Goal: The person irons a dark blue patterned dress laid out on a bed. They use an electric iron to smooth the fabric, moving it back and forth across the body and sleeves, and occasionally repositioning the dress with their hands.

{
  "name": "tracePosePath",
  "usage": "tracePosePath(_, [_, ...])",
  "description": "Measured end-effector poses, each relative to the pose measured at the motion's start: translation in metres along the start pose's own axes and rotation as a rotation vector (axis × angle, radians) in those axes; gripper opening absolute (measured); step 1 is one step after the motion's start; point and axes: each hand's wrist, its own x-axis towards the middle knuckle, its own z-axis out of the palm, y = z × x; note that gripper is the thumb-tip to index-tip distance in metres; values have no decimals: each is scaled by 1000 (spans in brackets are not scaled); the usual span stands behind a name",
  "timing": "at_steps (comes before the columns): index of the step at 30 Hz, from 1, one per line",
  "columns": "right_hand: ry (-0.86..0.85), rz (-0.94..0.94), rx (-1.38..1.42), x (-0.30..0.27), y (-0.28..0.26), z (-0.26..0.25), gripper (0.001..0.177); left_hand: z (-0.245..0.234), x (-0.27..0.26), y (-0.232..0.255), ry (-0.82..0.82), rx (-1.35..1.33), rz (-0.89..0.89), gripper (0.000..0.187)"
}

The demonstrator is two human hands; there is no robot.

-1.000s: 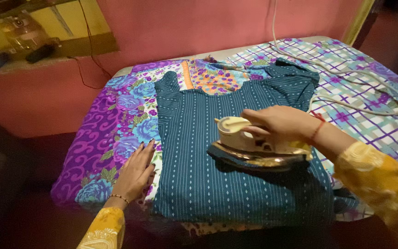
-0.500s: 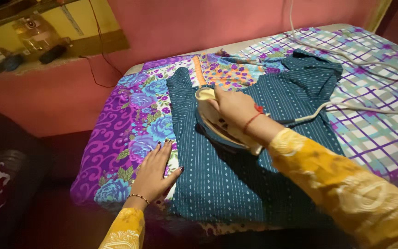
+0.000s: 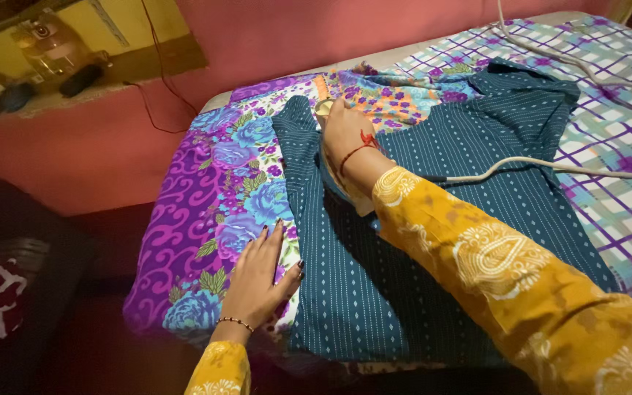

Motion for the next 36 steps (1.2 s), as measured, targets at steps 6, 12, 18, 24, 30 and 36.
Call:
tracePosePath(6, [-33, -69, 23, -14, -3, -24, 38, 4, -1, -2, 51, 21, -39, 71])
tracePosePath(12, [-2, -136, -7, -46, -6, -55, 49, 2, 1, -1, 133, -51, -45, 86])
tracePosePath(18, [-46, -166, -58, -101, 2, -92, 44, 6, 2, -6, 109, -15, -77, 92])
tracePosePath(24, [-50, -215, -109, -151, 7, -139, 46, 10, 2, -10, 130, 20, -61, 93])
tracePosePath(30, [-63, -215, -136, -193, 14, -179, 53, 8, 2, -6, 110, 19, -108, 92])
tracePosePath(36, [-60, -207, -232, -227, 15, -201, 52, 5, -1, -1, 117, 29, -81, 93])
